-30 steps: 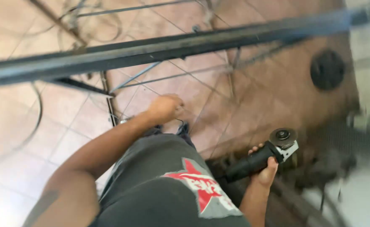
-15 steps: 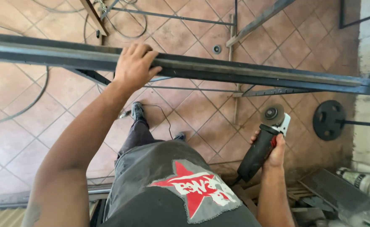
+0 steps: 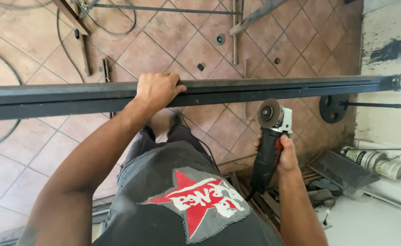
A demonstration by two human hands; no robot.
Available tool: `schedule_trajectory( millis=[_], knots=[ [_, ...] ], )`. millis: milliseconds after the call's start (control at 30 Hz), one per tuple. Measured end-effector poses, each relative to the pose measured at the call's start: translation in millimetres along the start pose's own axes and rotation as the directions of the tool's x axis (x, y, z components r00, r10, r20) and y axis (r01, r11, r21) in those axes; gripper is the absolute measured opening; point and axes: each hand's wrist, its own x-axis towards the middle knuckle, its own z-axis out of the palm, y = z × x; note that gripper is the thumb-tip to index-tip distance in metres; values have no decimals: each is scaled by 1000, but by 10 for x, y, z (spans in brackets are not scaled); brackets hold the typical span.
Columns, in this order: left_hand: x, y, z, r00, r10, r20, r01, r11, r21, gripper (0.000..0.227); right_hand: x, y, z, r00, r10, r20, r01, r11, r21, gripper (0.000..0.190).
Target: Measuring and cutting metal beams using an angle grinder according to blueprints
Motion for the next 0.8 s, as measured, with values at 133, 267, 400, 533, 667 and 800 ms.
schedule_trajectory(
  millis=[133,267,400,533,667,800],
  knots=[
    [-57,88,23,999,-38,11,38,999,-1,32,133,7,-38,998,24,53,-25,999,28,65],
    [-154,113,-14,926,156,-343,-121,985,123,40,229,-168,211,996,-52,67,50,998,31,55],
    [-79,52,51,868,281,-408,-225,957,182,31,472,-306,202,986,-62,153,63,998,0,50],
    [-57,75,189,830,359,-427,-306,933,189,36,586,-377,86,979,-20,203,17,1000,13,50],
    [-47,260,-26,836,379,-397,-354,925,138,43,608,-307,36,985,-32,170,22,998,60,48],
    [-109,319,-42,865,374,-335,-348,927,137,34,474,-261,91,993,-28,113,27,999,18,43]
  ],
)
